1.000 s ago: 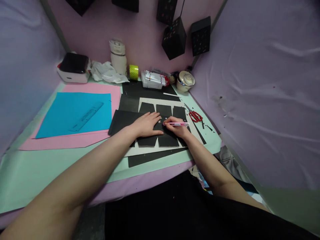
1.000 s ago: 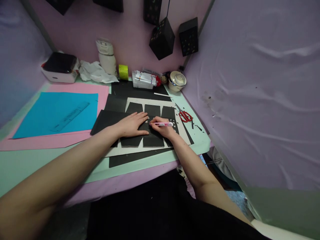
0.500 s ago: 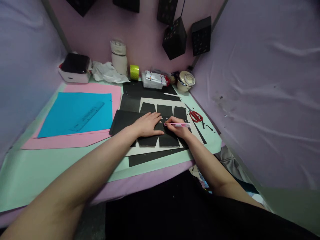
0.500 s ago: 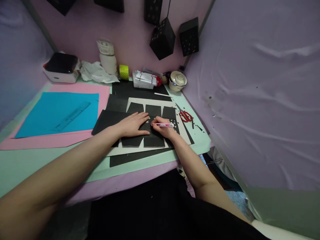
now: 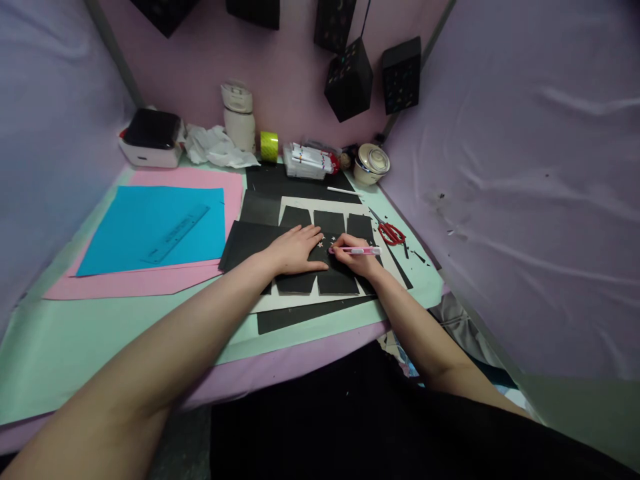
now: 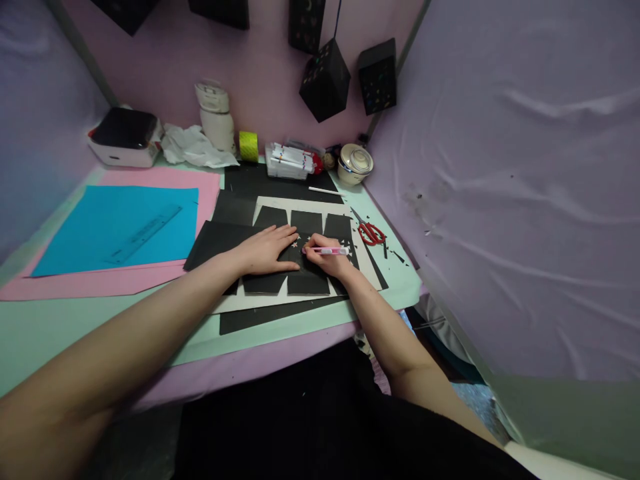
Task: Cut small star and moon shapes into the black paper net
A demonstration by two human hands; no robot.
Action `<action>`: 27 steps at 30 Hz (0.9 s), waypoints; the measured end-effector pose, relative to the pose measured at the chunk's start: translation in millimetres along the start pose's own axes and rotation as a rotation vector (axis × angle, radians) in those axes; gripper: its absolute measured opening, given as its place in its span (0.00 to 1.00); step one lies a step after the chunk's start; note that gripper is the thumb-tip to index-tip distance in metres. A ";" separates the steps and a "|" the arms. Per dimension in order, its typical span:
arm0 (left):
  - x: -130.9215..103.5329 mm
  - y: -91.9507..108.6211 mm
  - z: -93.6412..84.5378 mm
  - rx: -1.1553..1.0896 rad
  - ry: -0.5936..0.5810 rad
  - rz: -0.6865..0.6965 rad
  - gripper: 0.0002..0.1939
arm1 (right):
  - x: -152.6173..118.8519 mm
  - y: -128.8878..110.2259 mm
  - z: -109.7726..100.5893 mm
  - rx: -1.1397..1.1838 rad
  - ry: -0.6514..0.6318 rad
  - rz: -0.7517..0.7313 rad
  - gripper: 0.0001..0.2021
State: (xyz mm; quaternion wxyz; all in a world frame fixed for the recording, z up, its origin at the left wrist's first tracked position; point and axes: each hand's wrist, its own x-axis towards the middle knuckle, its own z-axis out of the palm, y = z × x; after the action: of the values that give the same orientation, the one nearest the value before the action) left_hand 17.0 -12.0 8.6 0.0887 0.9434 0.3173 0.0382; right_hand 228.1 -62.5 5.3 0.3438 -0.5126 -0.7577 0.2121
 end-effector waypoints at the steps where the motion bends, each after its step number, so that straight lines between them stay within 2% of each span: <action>1: 0.0 -0.1 0.2 0.000 0.001 0.001 0.48 | 0.1 -0.1 0.1 -0.001 0.003 0.004 0.06; 27: 0.0 0.8 -1.2 -0.003 -0.013 0.005 0.48 | -0.8 1.5 1.8 0.012 -0.002 0.002 0.07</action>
State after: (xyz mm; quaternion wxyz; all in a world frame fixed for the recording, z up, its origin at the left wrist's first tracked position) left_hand 17.2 -12.5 9.9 0.0921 0.9443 0.3141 0.0327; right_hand 227.9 -62.5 2.8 0.3460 -0.5111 -0.7561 0.2176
